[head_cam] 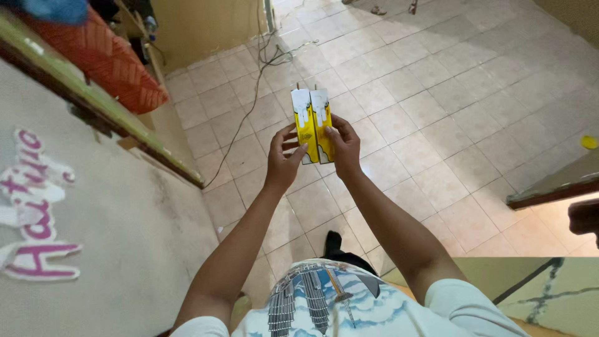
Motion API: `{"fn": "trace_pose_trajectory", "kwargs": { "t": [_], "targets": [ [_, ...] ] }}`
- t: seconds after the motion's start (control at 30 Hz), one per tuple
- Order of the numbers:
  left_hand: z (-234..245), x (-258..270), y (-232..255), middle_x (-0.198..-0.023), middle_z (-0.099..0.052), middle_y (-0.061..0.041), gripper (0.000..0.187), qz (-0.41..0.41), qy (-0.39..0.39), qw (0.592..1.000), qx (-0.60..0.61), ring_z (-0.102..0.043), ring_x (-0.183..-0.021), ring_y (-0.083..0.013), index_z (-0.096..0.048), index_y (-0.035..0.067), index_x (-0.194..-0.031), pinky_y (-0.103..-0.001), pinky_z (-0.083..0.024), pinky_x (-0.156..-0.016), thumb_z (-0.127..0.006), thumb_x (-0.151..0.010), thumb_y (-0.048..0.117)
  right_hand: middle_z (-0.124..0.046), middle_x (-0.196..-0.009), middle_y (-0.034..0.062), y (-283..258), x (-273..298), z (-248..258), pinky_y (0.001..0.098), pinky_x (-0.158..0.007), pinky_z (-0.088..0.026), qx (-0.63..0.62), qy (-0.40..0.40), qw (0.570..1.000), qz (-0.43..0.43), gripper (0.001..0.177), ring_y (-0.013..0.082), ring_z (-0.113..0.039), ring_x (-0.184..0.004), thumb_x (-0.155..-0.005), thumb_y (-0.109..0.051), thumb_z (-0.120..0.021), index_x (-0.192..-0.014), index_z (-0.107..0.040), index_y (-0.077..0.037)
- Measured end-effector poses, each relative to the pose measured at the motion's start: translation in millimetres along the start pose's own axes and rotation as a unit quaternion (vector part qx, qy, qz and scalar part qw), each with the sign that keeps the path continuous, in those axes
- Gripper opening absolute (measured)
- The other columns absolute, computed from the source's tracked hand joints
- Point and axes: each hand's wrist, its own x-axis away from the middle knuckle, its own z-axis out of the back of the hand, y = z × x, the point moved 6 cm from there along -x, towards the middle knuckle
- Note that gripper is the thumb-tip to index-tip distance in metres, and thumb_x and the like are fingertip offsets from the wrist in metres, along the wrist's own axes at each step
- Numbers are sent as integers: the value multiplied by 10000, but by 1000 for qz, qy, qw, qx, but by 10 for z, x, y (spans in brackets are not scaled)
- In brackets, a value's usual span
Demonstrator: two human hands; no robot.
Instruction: The person folds paper cartons by hand on a table, hangs a pouch onto a wall hook, and places a wallet onto a shelf under a television.
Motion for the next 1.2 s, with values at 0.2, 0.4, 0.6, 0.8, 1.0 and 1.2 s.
{"fn": "trace_pose_trajectory", "kwargs": {
  "t": [0.2,0.4,0.6,0.8,1.0,1.2],
  "targets": [
    [-576,-961,-376,-1253,-643,-108,547,18,-25,997,69,-660,-1108,-230,-538,76,-1389,-363,-594,-921,-740,-881,81,-660,-1298,128,74,-906,518,307,-950,-569,-5,34,999,-1,408,172,-671,-1117,-964,-25,-633,-1362,-573,46],
    [-1056,-1901,-490,-1249,-650,-113,529,0,-24,996,85,-659,-1104,-227,-536,53,-1385,-362,-583,-931,-731,-893,69,-661,-1290,139,-25,-1881,896,298,-938,-570,31,35,998,34,406,157,-674,-1077,-970,-19,-630,-1364,-572,60],
    [-1281,-2585,-616,-1263,-645,-111,523,21,-14,994,107,-638,-1112,-216,-533,53,-1382,-357,-599,-920,-717,-893,71,-657,-1293,138,-107,-2638,1058,296,-909,-569,35,39,998,42,409,162,-682,-1045,-965,-6,-636,-1365,-569,50],
    [-1467,-3355,-838,-1261,-632,-111,524,20,-40,990,132,-641,-1125,-215,-529,49,-1382,-352,-609,-908,-719,-894,71,-651,-1287,143,29,-3380,1105,314,-917,-570,35,50,997,47,416,168,-664,-1053,-963,-1,-645,-1370,-579,58],
    [-1479,-4295,-1135,-1283,-622,-106,525,18,-80,989,119,-644,-1133,-216,-523,58,-1398,-349,-595,-897,-713,-909,69,-654,-1312,125,302,-4206,1027,312,-974,-564,48,63,995,54,405,148,-666,-1122,-976,-45,-618,-1370,-572,33],
    [-1443,-5246,-1251,-1282,-626,-105,531,28,-112,989,88,-655,-1126,-204,-534,73,-1397,-335,-610,-840,-722,-900,99,-678,-1278,118,580,-5042,957,303,-971,-563,5,108,993,50,376,144,-673,-1116,-1002,-78,-588,-1362,-582,31]
  ]
}}
